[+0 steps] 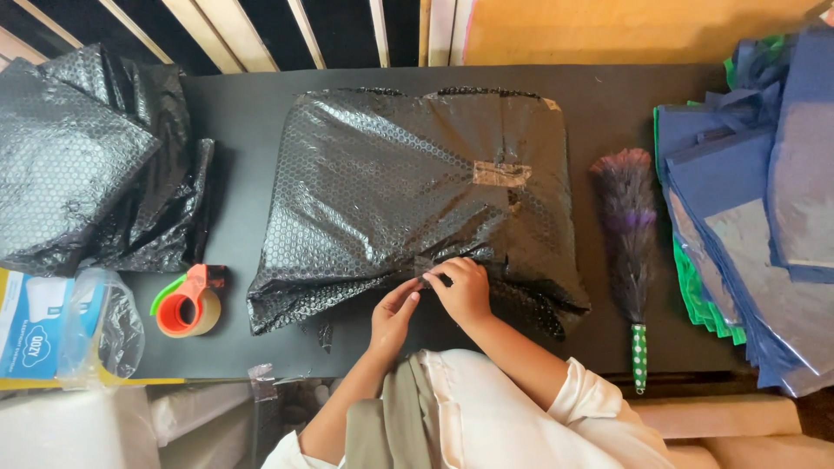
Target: Wrapping a large object in black bubble wrap and securing the edges with adhesive tape.
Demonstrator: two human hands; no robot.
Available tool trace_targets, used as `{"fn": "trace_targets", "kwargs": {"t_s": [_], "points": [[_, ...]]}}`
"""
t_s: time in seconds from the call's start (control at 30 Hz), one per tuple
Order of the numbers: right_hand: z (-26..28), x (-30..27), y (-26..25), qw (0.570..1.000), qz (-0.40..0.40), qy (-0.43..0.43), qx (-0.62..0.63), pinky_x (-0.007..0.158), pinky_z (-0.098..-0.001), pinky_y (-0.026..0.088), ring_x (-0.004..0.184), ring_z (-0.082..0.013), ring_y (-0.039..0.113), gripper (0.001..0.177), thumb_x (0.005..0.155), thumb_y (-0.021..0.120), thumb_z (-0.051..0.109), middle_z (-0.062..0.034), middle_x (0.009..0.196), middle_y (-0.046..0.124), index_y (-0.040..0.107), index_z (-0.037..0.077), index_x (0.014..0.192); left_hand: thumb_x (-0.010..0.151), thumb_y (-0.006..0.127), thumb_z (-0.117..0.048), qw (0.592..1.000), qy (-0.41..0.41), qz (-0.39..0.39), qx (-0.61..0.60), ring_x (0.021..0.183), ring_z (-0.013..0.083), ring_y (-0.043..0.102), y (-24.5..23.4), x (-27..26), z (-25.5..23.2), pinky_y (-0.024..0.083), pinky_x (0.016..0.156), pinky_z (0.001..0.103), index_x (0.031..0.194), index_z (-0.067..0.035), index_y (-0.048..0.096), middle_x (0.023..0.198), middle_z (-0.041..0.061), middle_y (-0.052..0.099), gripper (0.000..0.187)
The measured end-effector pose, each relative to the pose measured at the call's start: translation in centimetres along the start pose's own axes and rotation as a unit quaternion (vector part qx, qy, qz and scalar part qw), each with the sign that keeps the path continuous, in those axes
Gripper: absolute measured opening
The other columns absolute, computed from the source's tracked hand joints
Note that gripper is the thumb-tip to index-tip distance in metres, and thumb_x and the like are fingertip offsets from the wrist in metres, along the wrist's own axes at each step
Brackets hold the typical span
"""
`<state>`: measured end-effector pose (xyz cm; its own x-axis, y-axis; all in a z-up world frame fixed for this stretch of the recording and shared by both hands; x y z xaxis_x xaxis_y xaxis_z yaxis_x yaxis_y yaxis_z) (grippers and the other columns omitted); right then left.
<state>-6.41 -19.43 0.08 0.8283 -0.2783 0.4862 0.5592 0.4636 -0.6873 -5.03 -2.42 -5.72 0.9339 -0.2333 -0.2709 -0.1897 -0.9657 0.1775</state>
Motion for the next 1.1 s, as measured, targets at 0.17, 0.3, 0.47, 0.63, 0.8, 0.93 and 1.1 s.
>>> {"fn": "trace_targets", "kwargs": {"t_s": [0.17,0.3,0.47,0.63,0.8,0.93,1.1], "points": [[-0.3,-0.3,0.2,1.0,-0.025,0.006,0.006,0.064,-0.0298,0.051,0.072,-0.0136,0.067,0.022,0.07,0.09,0.03,0.0126,0.073,0.065,0.069,0.027,0.075,0.091,0.077,-0.015,0.986,0.061,-0.023,0.156,0.096,0.0119,0.076,-1.3,-1.3,-1.8,0.059,0.082,0.027,0.129,-0.013,0.074,0.114,0.008,0.08,0.038],[0.8,-0.3,-0.6,0.999,-0.033,-0.016,-0.006,0.064,-0.032,0.05,0.072,-0.0156,0.066,0.024,0.071,0.089,0.028,0.011,0.072,0.063,0.066,0.025,0.074,0.078,0.084,-0.018,0.766,0.479,-0.072,0.422,0.087,0.0215,0.072,-0.6,-1.1,-4.5,0.058,0.077,0.033,0.115,-0.016,0.078,0.102,0.001,0.075,0.038],[2.5,-0.8,-1.8,0.996,-0.051,-0.062,-0.049,0.061,-0.0326,0.048,0.074,-0.0163,0.068,0.018,0.073,0.086,0.025,0.0098,0.085,0.067,0.068,0.024,0.078,0.084,0.079,-0.033,0.684,0.532,-0.017,0.499,0.108,0.0233,0.066,0.3,2.6,-3.7,0.052,0.09,0.038,0.137,-0.017,0.067,0.121,0.002,0.071,0.056],[1.9,-1.7,-1.7,0.989,-0.056,-0.105,-0.089,0.063,-0.0332,0.049,0.076,-0.0163,0.067,0.015,0.077,0.083,0.029,0.0105,0.086,0.067,0.069,0.027,0.083,0.086,0.077,-0.028,0.708,0.522,0.05,0.473,0.101,0.0214,0.067,-0.4,4.6,-3.1,0.054,0.083,0.035,0.126,-0.018,0.072,0.11,-0.001,0.072,0.041],[1.5,-1.4,-1.4,0.982,-0.052,-0.148,-0.103,0.084,-0.0345,0.049,0.095,-0.016,0.066,0.018,0.085,0.078,0.035,0.0065,0.075,0.062,0.063,0.026,0.081,0.091,0.075,-0.032,0.696,0.526,0.133,0.471,0.079,0.0206,0.066,-0.2,4.0,-5.9,0.05,0.068,0.033,0.099,-0.021,0.074,0.089,-0.005,0.069,0.013],[0.6,-1.4,-1.1,0.993,-0.016,-0.113,-0.034,0.083,-0.0338,0.051,0.092,-0.014,0.068,0.022,0.083,0.08,0.034,0.0075,0.071,0.063,0.062,0.023,0.081,0.085,0.078,-0.023,0.717,0.48,0.192,0.468,0.076,0.0241,0.069,-0.5,5.3,-5.0,0.053,0.068,0.034,0.097,-0.019,0.075,0.082,-0.001,0.07,0.013],[0.3,-0.8,-1.0,0.997,-0.007,-0.08,-0.014,0.077,-0.0348,0.053,0.083,-0.0163,0.071,0.02,0.077,0.084,0.025,0.0045,0.07,0.066,0.065,0.021,0.082,0.092,0.073,-0.028,0.733,0.439,0.15,0.498,0.072,0.0275,0.071,-0.2,5.7,-5.6,0.056,0.065,0.038,0.096,-0.021,0.074,0.081,0.0,0.071,0.008]]}}
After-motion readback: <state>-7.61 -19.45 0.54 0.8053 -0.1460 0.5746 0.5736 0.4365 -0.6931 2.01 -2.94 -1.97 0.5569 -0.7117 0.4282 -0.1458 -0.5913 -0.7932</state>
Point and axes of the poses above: each hand's wrist, its own x-axis towards the middle knuckle, its own y-axis out of the palm, z = x × y, the point moved 4 cm from there along x, towards the middle knuckle
